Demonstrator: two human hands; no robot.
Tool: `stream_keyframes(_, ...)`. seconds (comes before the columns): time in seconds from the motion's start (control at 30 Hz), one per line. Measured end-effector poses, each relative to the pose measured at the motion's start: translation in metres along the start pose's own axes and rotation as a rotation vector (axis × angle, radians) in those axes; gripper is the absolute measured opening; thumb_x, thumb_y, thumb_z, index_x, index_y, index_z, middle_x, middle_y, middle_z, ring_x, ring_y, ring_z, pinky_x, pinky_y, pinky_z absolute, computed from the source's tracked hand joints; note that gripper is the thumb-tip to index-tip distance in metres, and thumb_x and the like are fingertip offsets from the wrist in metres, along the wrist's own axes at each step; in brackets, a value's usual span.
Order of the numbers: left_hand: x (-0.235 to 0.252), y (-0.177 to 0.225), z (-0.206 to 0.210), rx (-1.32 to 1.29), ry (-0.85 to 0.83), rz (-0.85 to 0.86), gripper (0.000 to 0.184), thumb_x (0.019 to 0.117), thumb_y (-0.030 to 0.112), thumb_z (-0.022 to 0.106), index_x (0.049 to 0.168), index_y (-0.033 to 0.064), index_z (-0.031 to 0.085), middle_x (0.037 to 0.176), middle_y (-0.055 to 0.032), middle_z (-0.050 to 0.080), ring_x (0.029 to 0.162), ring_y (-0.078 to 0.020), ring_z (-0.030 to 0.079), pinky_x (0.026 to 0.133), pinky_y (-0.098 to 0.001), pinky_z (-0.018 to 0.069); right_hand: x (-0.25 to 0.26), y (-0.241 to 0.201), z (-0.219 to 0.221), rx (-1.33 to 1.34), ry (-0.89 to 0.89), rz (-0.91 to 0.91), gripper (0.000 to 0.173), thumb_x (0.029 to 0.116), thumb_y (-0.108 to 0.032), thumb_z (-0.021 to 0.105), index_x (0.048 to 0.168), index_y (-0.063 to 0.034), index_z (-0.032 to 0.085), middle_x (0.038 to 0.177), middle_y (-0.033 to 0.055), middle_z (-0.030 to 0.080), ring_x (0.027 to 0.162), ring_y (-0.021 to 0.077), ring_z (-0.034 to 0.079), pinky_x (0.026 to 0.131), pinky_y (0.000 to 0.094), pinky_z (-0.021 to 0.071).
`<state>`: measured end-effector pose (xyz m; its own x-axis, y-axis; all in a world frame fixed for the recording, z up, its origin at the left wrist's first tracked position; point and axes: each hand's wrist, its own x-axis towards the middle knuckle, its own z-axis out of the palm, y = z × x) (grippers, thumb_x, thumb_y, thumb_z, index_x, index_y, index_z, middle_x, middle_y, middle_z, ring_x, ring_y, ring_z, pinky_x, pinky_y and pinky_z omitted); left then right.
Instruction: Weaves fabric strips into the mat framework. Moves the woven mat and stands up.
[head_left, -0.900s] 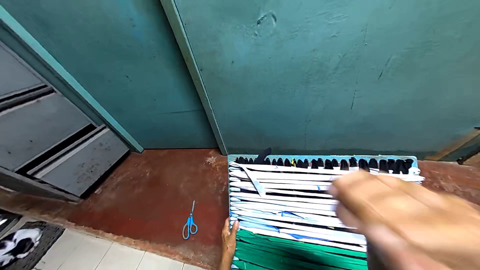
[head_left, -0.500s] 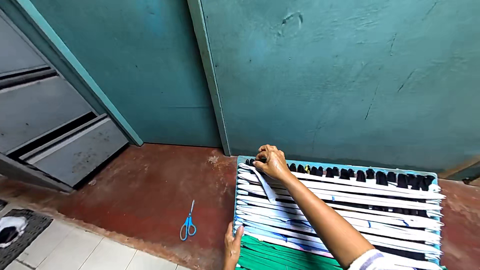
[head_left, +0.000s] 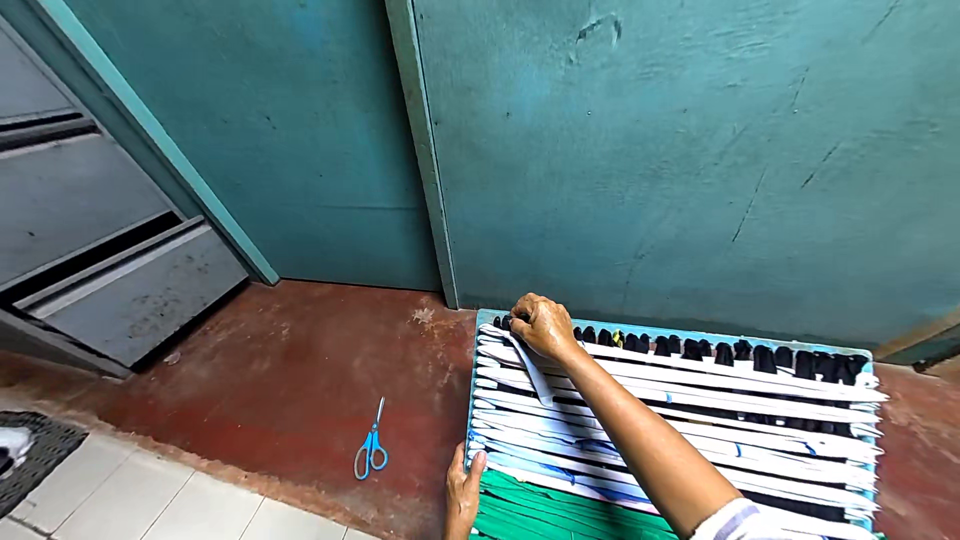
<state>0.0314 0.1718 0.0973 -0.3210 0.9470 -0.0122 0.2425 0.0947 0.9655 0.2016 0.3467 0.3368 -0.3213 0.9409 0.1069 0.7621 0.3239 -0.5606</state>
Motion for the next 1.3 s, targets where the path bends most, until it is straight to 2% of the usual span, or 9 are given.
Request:
stream_keyframes(0.17, -0.001, 0.001, -0.001, 0.004, -0.01, -0.001, 0.059, 0.0969, 0.035, 0.055, 0.132, -0.0123, 0.058, 0.12, -0.0287, 0.067, 0.114, -0.0318, 0.065, 0.104, -0.0464, 0.0473, -0.002, -0.001, 0.001, -0.002, 0.014, -0.009, 0.026, 0.1006, -0.017, 0.055, 0.109, 0.0001, 0.073, 0.119, 0.0183, 0.068, 0.117, 0.0339, 0.061, 0.1, 0.0542, 0.0411)
stream_keyframes(0.37, 0.0, -0.003, 0.0, -0.014, -0.011, 0.008, 0.06, 0.0973, 0.034, 0.056, 0.134, -0.0127, 0.056, 0.122, -0.0292, 0.066, 0.117, -0.0326, 0.064, 0.106, -0.0467, 0.0466, 0.001, -0.014, -0.001, -0.023, 0.002, 0.142, 0.023, 0.0995, -0.017, 0.057, 0.108, -0.0004, 0.071, 0.117, 0.0168, 0.067, 0.116, 0.0316, 0.06, 0.099, 0.0522, 0.0404)
stream_keyframes(0.53, -0.001, -0.003, 0.001, -0.04, 0.008, 0.004, 0.058, 0.0961, 0.034, 0.057, 0.131, -0.0118, 0.059, 0.117, -0.0267, 0.069, 0.111, -0.0288, 0.067, 0.103, -0.0442, 0.0487, 0.005, -0.021, -0.001, 0.016, 0.011, 0.241, 0.025, 0.0955, -0.015, 0.062, 0.118, -0.0054, 0.067, 0.115, 0.0155, 0.069, 0.115, 0.0319, 0.061, 0.099, 0.0545, 0.0411)
stream_keyframes(0.63, -0.001, -0.004, 0.001, -0.051, 0.007, -0.002, 0.056, 0.0966, 0.031, 0.059, 0.132, -0.0119, 0.059, 0.119, -0.0275, 0.068, 0.113, -0.0306, 0.066, 0.104, -0.0459, 0.0485, 0.002, -0.015, 0.004, 0.023, 0.048, 0.161, 0.019, 0.0971, -0.013, 0.06, 0.108, -0.0039, 0.072, 0.112, 0.0154, 0.069, 0.113, 0.0318, 0.061, 0.097, 0.0541, 0.0408)
stream_keyframes(0.73, 0.0, -0.003, 0.002, -0.028, 0.01, -0.016, 0.057, 0.0967, 0.033, 0.058, 0.133, -0.011, 0.058, 0.12, -0.0275, 0.068, 0.115, -0.0321, 0.065, 0.105, -0.0474, 0.0477, -0.003, 0.003, 0.015, 0.069, 0.178, -0.026, 0.02, 0.0958, -0.014, 0.06, 0.103, -0.003, 0.076, 0.11, 0.0162, 0.071, 0.11, 0.0329, 0.063, 0.097, 0.0538, 0.0429)
stream_keyframes(0.9, -0.003, 0.001, 0.002, 0.002, 0.033, -0.034, 0.054, 0.0989, 0.031, 0.056, 0.134, -0.0105, 0.058, 0.122, -0.0281, 0.067, 0.117, -0.0328, 0.064, 0.106, -0.0474, 0.0461, -0.014, 0.016, 0.039, -0.01, 0.45, -0.405, 0.024, 0.0876, -0.021, 0.065, 0.098, -0.0053, 0.079, 0.119, 0.0194, 0.071, 0.117, 0.0432, 0.062, 0.098, 0.0652, 0.041)
stream_keyframes(1.07, -0.002, 0.002, 0.004, 0.034, 0.044, -0.016, 0.052, 0.0995, 0.028, 0.056, 0.133, -0.0116, 0.058, 0.121, -0.0291, 0.067, 0.117, -0.0338, 0.064, 0.106, -0.0474, 0.0457, -0.017, 0.002, 0.055, -0.246, 0.456, -0.404, 0.018, 0.0859, -0.016, 0.072, 0.093, -0.0004, 0.076, 0.126, 0.0221, 0.069, 0.127, 0.0485, 0.058, 0.104, 0.0763, 0.0336)
stream_keyframes(1.17, -0.002, 0.0, 0.003, 0.02, 0.034, -0.007, 0.052, 0.0989, 0.029, 0.056, 0.131, -0.0123, 0.059, 0.121, -0.0296, 0.066, 0.116, -0.0342, 0.064, 0.106, -0.0472, 0.046, -0.014, -0.004, 0.063, -0.255, 0.477, -0.324, 0.019, 0.0875, -0.016, 0.071, 0.089, 0.0026, 0.075, 0.124, 0.022, 0.07, 0.128, 0.0475, 0.058, 0.105, 0.0751, 0.0335)
stream_keyframes(1.3, -0.003, -0.002, 0.004, 0.002, 0.029, -0.011, 0.053, 0.099, 0.029, 0.057, 0.132, -0.012, 0.058, 0.121, -0.0298, 0.067, 0.117, -0.0355, 0.064, 0.106, -0.0487, 0.0461, -0.013, -0.022, 0.058, -0.21, 0.358, -0.164, 0.02, 0.0933, -0.012, 0.064, 0.097, 0.0042, 0.075, 0.129, 0.02, 0.068, 0.136, 0.0434, 0.051, 0.111, 0.0698, 0.0281)
